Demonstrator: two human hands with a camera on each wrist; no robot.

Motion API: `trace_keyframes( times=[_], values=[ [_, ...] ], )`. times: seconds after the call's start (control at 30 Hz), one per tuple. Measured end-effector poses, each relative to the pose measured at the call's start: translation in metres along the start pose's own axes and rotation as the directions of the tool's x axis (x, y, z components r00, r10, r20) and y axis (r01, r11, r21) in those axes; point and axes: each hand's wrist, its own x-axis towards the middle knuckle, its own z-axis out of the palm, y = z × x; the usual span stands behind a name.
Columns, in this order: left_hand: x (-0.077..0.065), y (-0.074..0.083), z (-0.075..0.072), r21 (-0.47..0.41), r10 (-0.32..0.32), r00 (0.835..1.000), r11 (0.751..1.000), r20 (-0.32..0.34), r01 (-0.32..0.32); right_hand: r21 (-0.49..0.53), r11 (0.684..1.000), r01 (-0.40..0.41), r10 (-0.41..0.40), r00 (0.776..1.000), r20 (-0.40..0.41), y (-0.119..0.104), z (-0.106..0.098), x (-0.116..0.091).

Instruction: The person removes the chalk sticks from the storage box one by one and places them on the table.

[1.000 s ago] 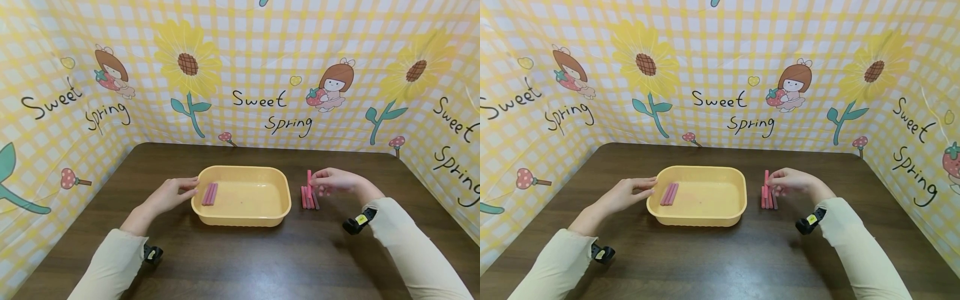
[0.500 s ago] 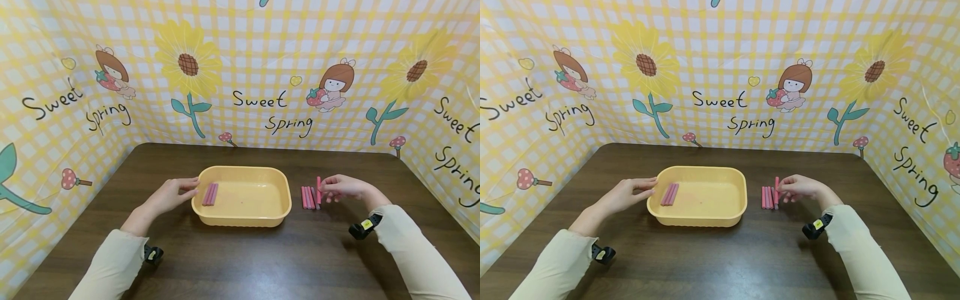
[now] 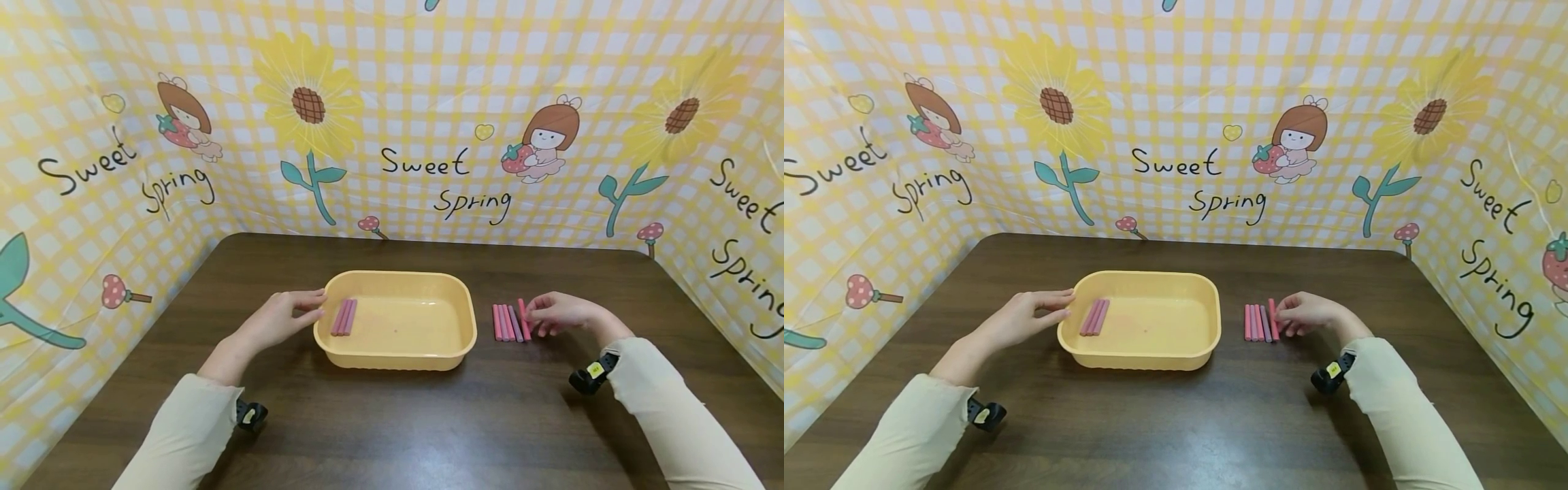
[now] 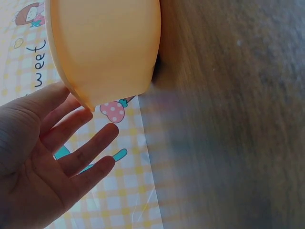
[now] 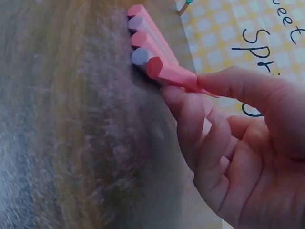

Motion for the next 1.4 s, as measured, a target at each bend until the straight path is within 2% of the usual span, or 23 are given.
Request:
trace_keyframes(
  times=[0.37, 0.9, 1.2, 1.4],
  values=[
    [0.0, 0.0, 0.0, -0.002, -0.009, 1.0, 1.0, 0.003, 0.009, -0.05, 0.998, -0.049, 0.047, 0.998, -0.039, -0.002, 0.006, 0.007],
    [0.0, 0.001, -0.001, -0.007, -0.01, 1.0, 1.0, 0.001, 0.01, -0.091, 0.994, -0.061, 0.056, 0.997, -0.06, -0.004, 0.006, 0.007],
    [0.0, 0.001, -0.001, -0.004, 0.01, 1.0, 1.0, -0.011, -0.01, -0.108, 0.993, -0.049, 0.043, 0.997, -0.063, -0.008, 0.003, 0.004],
    [0.0, 0.001, 0.0, -0.004, 0.007, 1.0, 1.0, -0.007, -0.007, -0.109, 0.994, -0.023, 0.016, 0.997, -0.072, -0.021, -0.003, 0.003]
  ],
)
